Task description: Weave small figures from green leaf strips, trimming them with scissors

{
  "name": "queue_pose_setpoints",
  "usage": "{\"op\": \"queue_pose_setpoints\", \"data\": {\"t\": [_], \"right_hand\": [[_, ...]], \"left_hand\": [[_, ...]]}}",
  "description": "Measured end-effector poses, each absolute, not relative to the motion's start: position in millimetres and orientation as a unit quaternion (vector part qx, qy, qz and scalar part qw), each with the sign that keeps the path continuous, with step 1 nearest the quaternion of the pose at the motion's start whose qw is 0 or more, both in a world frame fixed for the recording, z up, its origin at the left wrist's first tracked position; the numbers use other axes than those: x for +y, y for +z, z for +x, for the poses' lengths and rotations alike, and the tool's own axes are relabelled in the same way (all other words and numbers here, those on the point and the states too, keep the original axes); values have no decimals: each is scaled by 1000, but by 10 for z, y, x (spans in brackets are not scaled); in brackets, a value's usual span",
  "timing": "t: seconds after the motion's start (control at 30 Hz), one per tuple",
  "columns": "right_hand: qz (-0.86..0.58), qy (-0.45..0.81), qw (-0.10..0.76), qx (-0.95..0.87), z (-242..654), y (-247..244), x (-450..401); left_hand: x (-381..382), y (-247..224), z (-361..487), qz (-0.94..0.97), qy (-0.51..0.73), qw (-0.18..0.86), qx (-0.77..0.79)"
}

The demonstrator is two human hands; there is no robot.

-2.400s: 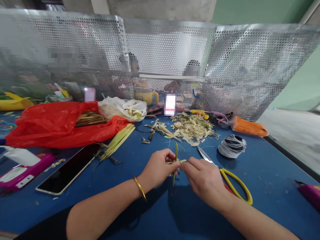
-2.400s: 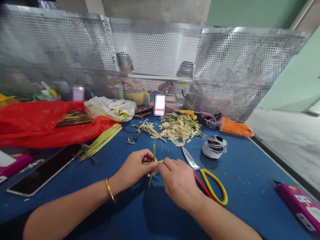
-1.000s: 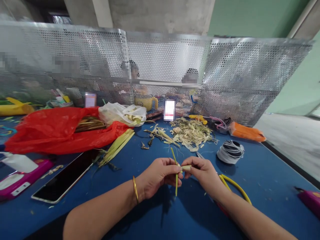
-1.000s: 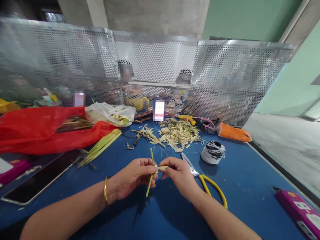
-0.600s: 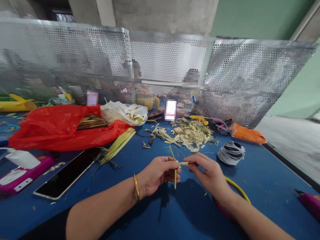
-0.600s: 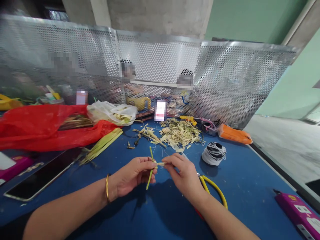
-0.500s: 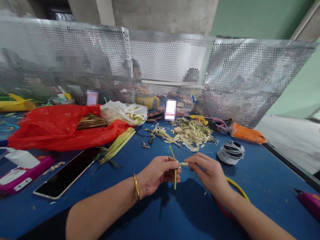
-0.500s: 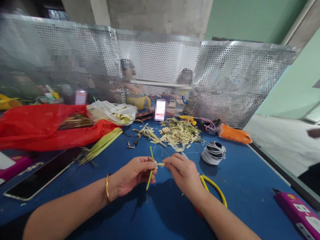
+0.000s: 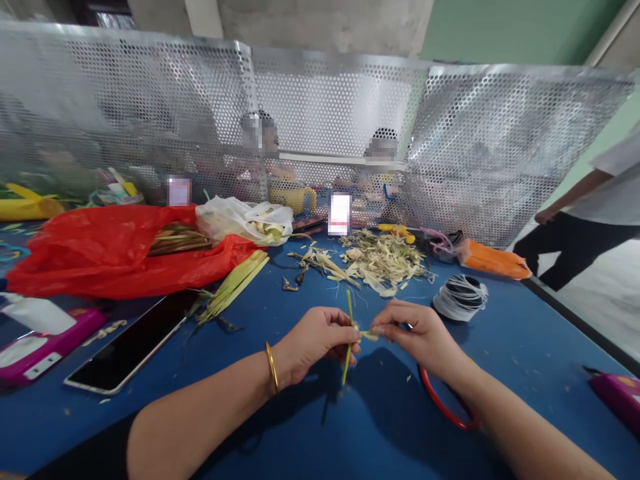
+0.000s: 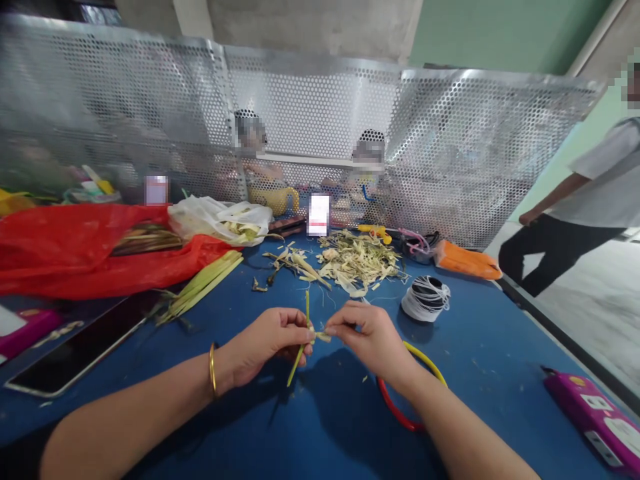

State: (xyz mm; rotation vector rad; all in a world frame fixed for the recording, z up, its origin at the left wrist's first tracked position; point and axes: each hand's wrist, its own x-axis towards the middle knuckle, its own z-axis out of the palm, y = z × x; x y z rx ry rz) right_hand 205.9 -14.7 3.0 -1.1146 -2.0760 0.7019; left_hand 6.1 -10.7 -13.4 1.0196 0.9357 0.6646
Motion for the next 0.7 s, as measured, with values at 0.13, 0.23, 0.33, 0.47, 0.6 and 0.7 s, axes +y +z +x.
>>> {"op": "queue_pose_setpoints", "data": {"t": [0.13, 0.23, 0.33, 0.47, 0.6, 0.7], "right_hand": [[-405, 296, 320, -804, 2078, 58, -151], [-423, 297, 331, -789, 2040, 35, -167], [-454, 321, 343, -757, 1978, -13, -175], [-495, 482, 363, -626, 1916, -76, -169], [-483, 608, 390, -495, 1847, -148, -192], [-498, 602, 413, -467, 1772, -207, -257]], "left_hand": [[-118, -149, 67, 482, 284, 716, 416], [-133, -146, 76, 494, 266, 717, 413], [-152, -128, 76, 511, 244, 729, 384], [-168, -101, 80, 521, 290, 735, 325], [-167, -115, 113, 500, 384, 699, 337], [-146, -141, 134, 484, 420, 666, 382]]}}
